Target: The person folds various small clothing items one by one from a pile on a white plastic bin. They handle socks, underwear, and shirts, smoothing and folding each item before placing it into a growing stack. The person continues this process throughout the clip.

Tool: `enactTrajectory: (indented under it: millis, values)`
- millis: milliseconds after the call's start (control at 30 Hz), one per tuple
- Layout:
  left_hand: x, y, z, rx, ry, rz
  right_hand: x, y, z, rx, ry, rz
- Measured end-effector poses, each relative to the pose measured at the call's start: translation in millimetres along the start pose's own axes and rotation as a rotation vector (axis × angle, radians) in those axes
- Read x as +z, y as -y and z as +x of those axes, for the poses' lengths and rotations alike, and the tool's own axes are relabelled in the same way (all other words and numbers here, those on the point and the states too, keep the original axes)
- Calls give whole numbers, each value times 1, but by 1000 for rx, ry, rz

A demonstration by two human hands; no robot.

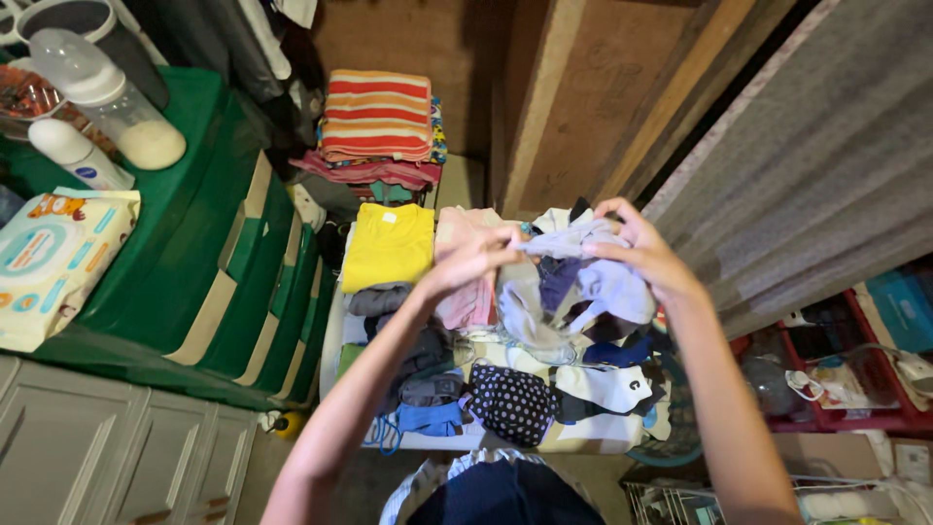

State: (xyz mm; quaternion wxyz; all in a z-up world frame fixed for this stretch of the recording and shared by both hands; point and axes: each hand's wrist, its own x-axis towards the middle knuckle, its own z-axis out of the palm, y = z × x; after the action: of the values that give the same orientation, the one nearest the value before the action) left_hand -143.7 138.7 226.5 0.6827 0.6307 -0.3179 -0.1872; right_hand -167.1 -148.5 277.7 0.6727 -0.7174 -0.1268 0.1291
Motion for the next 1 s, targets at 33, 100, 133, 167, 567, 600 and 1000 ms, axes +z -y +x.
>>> enactTrajectory:
  millis: [33,100,133,167,567,600,1000]
  values:
    - [-1,-12,2,-176,4,-122,0,10,-2,10,10,-35]
    - [2,-29,3,-293,-44,62,0,22,-6,-20,112,-236]
    - [4,-35,5,-349,-68,155,1,24,-6,-59,206,-405]
    - [7,-38,8,-221,2,35,3,25,-6,-97,299,-573]
    - [19,-43,23,-11,115,78,-30,-5,-16,126,203,-32]
    - [19,-45,22,18,131,158,-35,-8,-16,124,208,-3]
    - [45,-28,30,348,-473,723,-46,-15,-17,58,415,481]
